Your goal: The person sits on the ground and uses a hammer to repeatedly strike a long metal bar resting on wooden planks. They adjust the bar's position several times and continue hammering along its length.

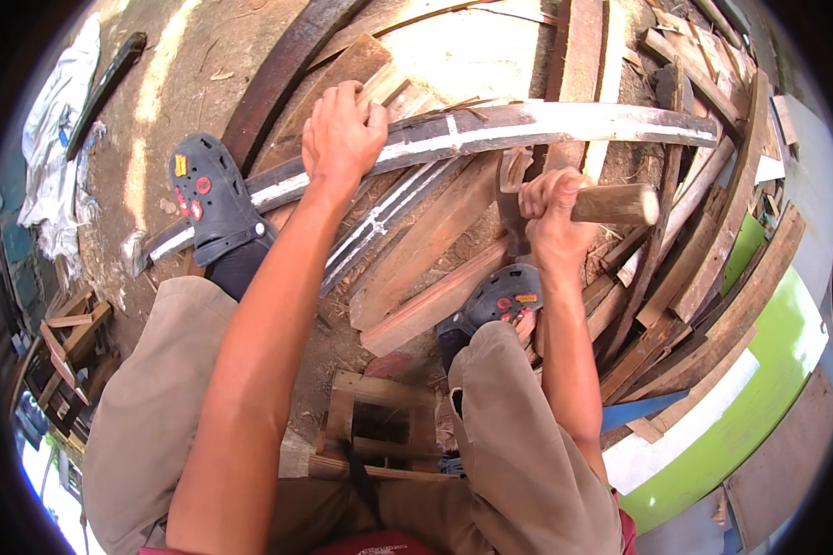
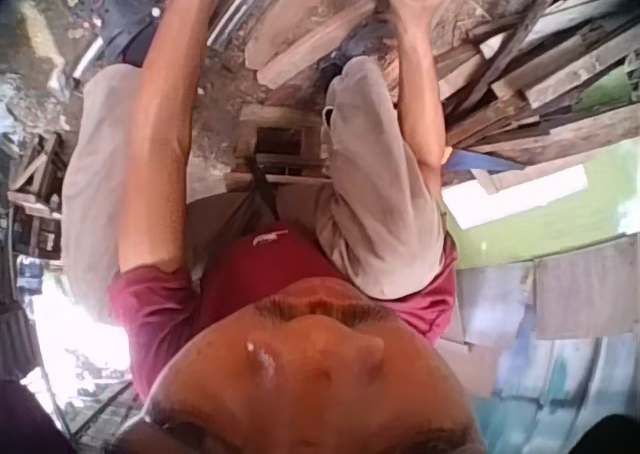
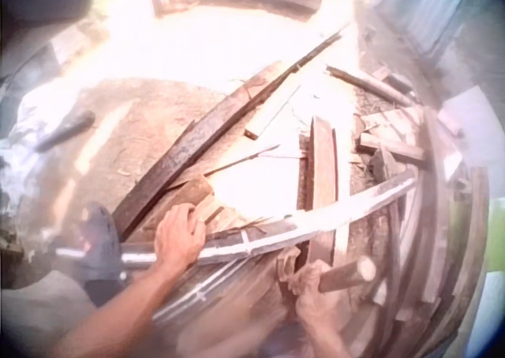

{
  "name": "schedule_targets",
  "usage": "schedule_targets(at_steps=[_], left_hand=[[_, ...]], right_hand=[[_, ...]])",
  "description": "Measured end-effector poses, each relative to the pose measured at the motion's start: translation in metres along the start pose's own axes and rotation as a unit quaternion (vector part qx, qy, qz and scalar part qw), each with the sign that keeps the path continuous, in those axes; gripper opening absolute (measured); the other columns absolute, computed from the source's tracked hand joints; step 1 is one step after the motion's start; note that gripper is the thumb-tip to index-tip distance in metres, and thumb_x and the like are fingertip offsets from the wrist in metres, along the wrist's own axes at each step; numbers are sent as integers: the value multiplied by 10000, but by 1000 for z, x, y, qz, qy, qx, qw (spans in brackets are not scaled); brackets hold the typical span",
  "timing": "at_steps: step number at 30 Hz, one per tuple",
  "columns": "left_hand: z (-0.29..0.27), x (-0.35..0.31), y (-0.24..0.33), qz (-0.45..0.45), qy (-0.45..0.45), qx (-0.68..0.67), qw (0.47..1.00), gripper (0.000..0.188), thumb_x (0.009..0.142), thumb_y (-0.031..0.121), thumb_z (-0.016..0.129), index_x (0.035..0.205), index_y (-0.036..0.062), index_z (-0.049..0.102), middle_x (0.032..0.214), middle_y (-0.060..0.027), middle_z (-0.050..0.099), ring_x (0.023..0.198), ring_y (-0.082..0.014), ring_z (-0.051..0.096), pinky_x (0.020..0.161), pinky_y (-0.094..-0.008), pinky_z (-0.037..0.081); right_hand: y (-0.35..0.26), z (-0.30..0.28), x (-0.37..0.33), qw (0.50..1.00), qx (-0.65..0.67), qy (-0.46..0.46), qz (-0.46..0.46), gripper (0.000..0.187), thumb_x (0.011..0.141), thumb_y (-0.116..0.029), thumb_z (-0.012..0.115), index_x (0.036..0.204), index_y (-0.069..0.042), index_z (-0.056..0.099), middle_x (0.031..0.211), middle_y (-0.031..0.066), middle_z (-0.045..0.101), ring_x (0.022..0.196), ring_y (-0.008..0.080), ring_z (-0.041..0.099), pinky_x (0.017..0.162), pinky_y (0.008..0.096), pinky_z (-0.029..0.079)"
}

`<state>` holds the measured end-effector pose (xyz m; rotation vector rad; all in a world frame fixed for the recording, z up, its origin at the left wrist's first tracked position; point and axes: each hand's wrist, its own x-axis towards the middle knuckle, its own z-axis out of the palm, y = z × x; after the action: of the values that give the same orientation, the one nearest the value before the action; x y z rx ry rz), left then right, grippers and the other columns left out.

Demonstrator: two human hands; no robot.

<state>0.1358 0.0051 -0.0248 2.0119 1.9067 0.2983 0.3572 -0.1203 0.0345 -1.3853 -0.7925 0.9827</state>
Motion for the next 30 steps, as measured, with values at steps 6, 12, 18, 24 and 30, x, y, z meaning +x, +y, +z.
schedule_targets(at_steps=[6,12,18,24,30], left_hand=[[-2,1,1,-10,-7,-6,1000,417,905,329,562,1234,75,601,1203,-143,627,1178,-323,572,1018,-456,440],[-4,0,4,-25,-24,-7,999,408,892,336,564,1208,80,604,1178,-133,627,1163,-319,573,1015,-462,441],[-3,3,3,-18,-37,-7,999,369,917,339,546,1149,55,592,1189,-156,608,1179,-299,553,1013,-448,424],[-7,5,1,-21,-47,-4,999,381,912,340,547,1171,64,587,1197,-148,607,1189,-296,548,1022,-452,420],[-9,3,5,-42,-56,-2,998,394,901,339,548,1200,86,587,1205,-139,610,1196,-298,551,1036,-444,422]], right_hand=[[-40,48,39,964,-233,-124,16,524,951,-494,686,849,19,693,662,50,626,632,130,574,572,339,465],[-38,84,62,931,-339,-131,18,533,942,-471,699,753,27,670,563,102,570,543,172,543,538,377,451],[-30,107,89,947,-309,-91,4,652,922,-585,667,661,7,597,530,59,518,537,140,488,517,356,423],[-5,81,63,980,-165,-77,-85,492,934,-445,727,721,-13,629,588,4,571,582,91,517,523,301,417],[-42,80,81,972,-74,-221,-9,607,1035,-582,449,715,-68,484,618,3,445,558,99,428,528,254,342]])
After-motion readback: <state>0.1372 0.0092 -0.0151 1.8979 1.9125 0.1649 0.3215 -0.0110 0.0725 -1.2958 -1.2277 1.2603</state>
